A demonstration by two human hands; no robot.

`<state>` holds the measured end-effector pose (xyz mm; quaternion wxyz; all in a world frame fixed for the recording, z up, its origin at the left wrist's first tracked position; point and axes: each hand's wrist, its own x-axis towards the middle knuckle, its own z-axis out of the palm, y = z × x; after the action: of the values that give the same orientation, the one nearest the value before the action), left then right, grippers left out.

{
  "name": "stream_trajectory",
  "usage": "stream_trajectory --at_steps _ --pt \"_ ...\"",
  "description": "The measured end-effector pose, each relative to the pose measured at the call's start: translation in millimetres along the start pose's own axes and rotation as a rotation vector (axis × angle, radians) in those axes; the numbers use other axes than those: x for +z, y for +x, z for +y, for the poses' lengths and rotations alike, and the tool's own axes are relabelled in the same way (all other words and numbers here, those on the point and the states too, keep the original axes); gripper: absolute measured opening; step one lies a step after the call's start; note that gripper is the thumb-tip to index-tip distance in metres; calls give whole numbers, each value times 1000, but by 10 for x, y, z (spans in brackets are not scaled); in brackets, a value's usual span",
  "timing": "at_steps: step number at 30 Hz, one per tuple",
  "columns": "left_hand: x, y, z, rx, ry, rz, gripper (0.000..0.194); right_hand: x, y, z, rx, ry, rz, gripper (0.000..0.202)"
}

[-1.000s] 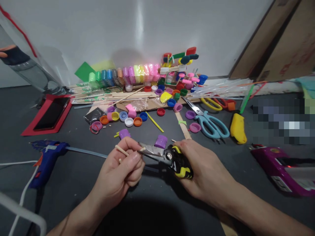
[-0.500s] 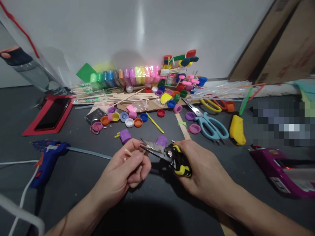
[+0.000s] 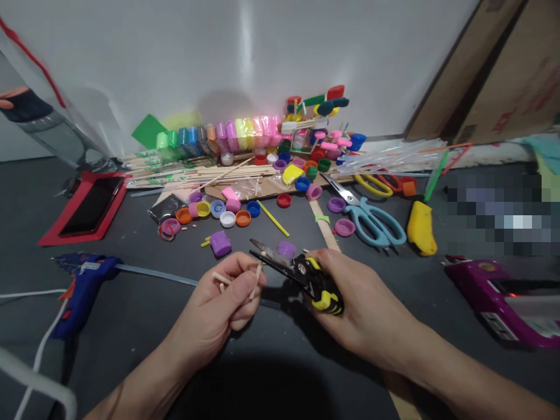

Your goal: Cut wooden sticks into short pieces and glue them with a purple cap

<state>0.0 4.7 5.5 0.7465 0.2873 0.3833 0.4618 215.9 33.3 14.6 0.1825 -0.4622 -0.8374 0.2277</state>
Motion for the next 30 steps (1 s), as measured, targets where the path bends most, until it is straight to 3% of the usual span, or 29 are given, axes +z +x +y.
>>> stream_trajectory --at_steps 7,13,20,30 --pt "41 -6 36 68 -47 -68 23 -21 -2 13 -19 4 44 24" --pt "67 8 80 115 -110 22 26 -6 -3 -9 -154 -37 63 27" --pt "32 -9 -24 84 -61 -8 25 20 -18 11 -191 -110 73 34" --pt "1 -22 -18 35 -96 -57 31 7 -30 -7 -188 -88 27 28"
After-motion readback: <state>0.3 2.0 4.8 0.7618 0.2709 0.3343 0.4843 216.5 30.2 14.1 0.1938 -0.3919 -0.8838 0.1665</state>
